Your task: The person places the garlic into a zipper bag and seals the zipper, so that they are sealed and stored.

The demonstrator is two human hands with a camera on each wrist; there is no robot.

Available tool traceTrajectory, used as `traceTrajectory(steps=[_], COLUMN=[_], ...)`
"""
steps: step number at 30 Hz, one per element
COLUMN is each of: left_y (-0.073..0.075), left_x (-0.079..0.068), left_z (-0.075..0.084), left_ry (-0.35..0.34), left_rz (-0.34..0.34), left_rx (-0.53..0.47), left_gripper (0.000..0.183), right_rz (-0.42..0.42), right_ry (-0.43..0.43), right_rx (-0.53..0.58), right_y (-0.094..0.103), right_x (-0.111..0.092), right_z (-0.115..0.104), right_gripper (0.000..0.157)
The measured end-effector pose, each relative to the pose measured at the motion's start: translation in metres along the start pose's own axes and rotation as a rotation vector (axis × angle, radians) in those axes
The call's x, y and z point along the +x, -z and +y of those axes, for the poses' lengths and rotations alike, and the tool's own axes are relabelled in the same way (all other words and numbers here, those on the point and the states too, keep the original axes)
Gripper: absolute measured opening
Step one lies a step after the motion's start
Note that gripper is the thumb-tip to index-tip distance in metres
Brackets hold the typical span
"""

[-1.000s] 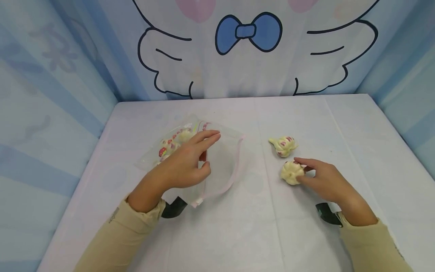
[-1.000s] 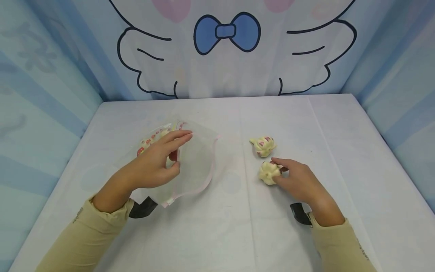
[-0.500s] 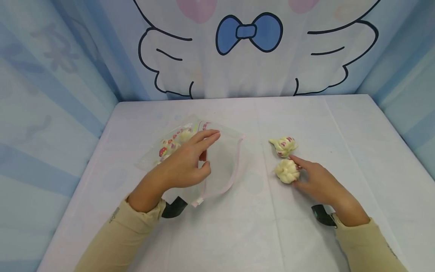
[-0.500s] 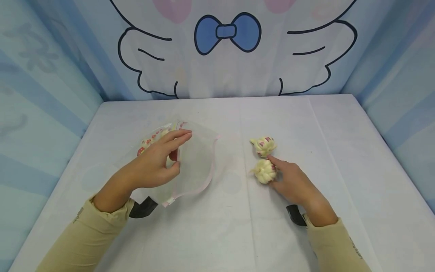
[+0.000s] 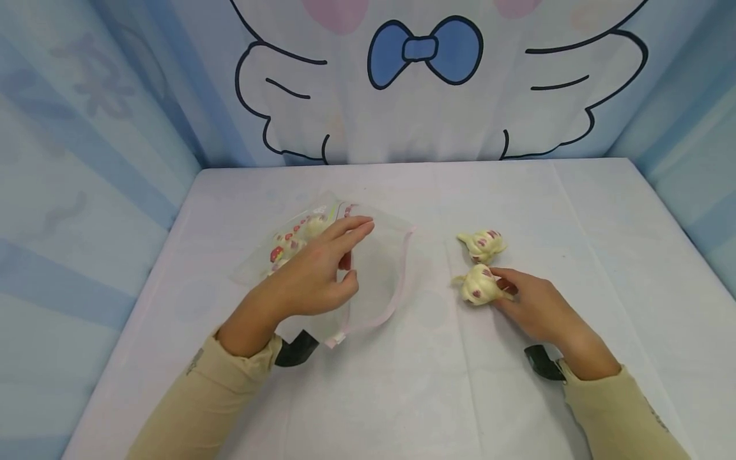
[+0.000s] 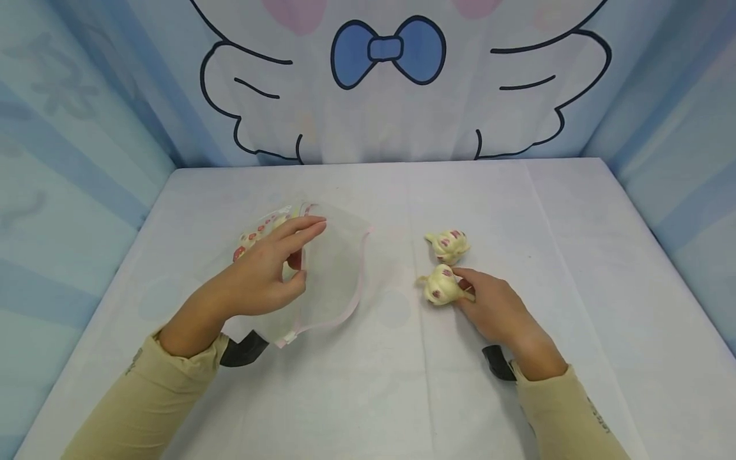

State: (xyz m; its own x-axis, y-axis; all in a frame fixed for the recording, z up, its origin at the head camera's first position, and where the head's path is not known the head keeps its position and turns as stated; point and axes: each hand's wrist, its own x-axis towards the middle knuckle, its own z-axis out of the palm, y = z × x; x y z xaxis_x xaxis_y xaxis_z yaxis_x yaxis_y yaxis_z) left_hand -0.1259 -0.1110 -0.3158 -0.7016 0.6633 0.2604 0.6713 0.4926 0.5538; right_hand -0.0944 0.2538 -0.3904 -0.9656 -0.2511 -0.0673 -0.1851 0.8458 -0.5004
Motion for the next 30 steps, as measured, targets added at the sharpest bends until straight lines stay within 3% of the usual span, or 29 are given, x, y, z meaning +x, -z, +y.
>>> traceTrajectory(steps=[16,25,30], left_y=[0.002,0.003,0.002], left_x=[0.001,0.001,0.000], left_z=[0.001,0.002,0.001], left_ry=[0.015,-0.001,-0.006], left_rz=[-0.003,0.000,0.012], left_rx=[0.002,0.010,0.018], left_gripper=[0.065,0.064,0.064], right_rz=[0.131,0.162,0.253], right_ry=[0.070,0.059,0.143], right_rx=[-0.015,0.039,0.051], right_y=[0.007,0.009,0.006], right_x=[-0.004,-0.008,-0.011], right_z=[-0.010,-0.020,-0.025], right_gripper=[0.025,0.026,0.026])
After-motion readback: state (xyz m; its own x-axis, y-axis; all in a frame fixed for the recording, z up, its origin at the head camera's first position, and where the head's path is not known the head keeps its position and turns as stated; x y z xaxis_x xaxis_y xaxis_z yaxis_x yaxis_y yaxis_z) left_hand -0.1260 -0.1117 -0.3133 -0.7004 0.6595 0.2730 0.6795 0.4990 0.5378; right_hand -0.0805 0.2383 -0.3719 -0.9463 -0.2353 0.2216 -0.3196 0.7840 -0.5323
